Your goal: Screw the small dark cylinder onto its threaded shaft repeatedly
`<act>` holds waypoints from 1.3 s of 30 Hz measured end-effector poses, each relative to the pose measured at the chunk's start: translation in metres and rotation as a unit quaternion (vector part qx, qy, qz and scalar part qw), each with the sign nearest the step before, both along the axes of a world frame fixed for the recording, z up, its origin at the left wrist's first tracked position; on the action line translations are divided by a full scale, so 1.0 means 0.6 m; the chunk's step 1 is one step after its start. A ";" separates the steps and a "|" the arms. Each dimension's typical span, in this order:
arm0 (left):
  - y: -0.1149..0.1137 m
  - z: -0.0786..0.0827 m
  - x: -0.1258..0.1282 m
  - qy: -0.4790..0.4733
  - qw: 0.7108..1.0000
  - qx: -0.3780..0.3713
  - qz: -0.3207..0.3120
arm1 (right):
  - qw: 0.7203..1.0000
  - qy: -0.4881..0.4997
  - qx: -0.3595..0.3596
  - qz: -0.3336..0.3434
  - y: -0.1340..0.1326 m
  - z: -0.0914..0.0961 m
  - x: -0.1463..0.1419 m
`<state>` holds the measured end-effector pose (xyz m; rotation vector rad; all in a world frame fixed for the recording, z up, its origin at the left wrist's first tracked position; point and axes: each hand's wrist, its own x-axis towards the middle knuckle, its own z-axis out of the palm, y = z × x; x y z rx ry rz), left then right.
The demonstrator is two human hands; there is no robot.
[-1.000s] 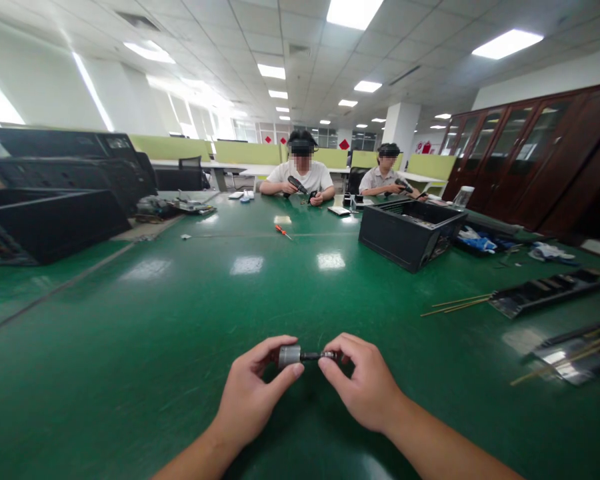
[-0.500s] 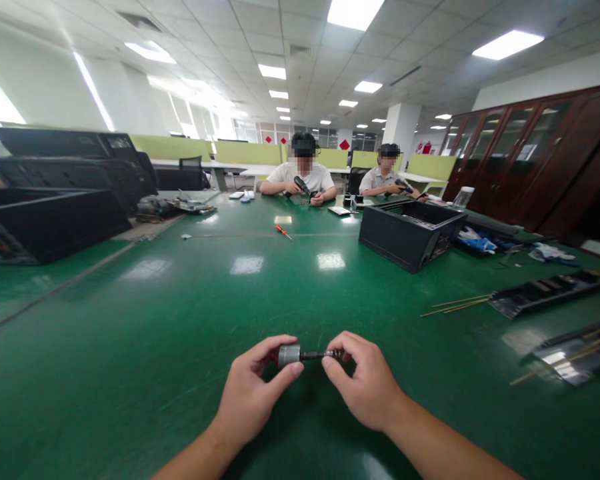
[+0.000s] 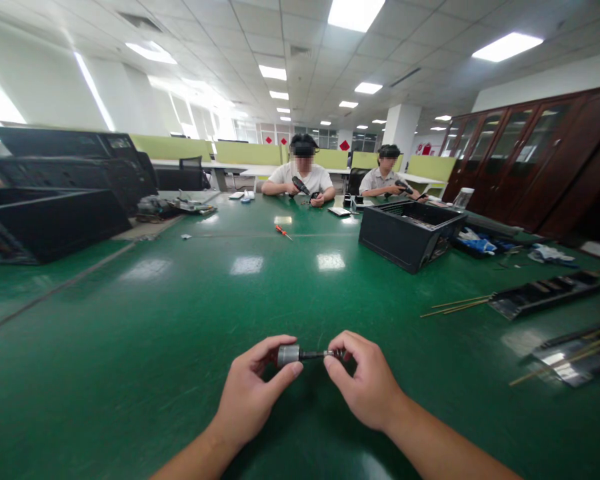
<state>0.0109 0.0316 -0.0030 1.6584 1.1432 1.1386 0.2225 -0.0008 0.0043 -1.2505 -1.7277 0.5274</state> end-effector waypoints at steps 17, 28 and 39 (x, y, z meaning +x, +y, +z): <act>-0.001 -0.001 -0.004 -0.006 1.000 -0.016 -0.002 | 1.000 0.002 -0.002 -0.006 -0.002 0.001 0.000; 0.009 0.005 0.006 -0.102 0.993 -0.052 0.011 | 0.995 0.088 0.033 -0.020 0.002 -0.006 0.008; 0.034 0.012 -0.017 -0.217 0.968 -0.066 0.109 | 0.952 0.304 -0.027 -0.006 0.030 -0.022 0.014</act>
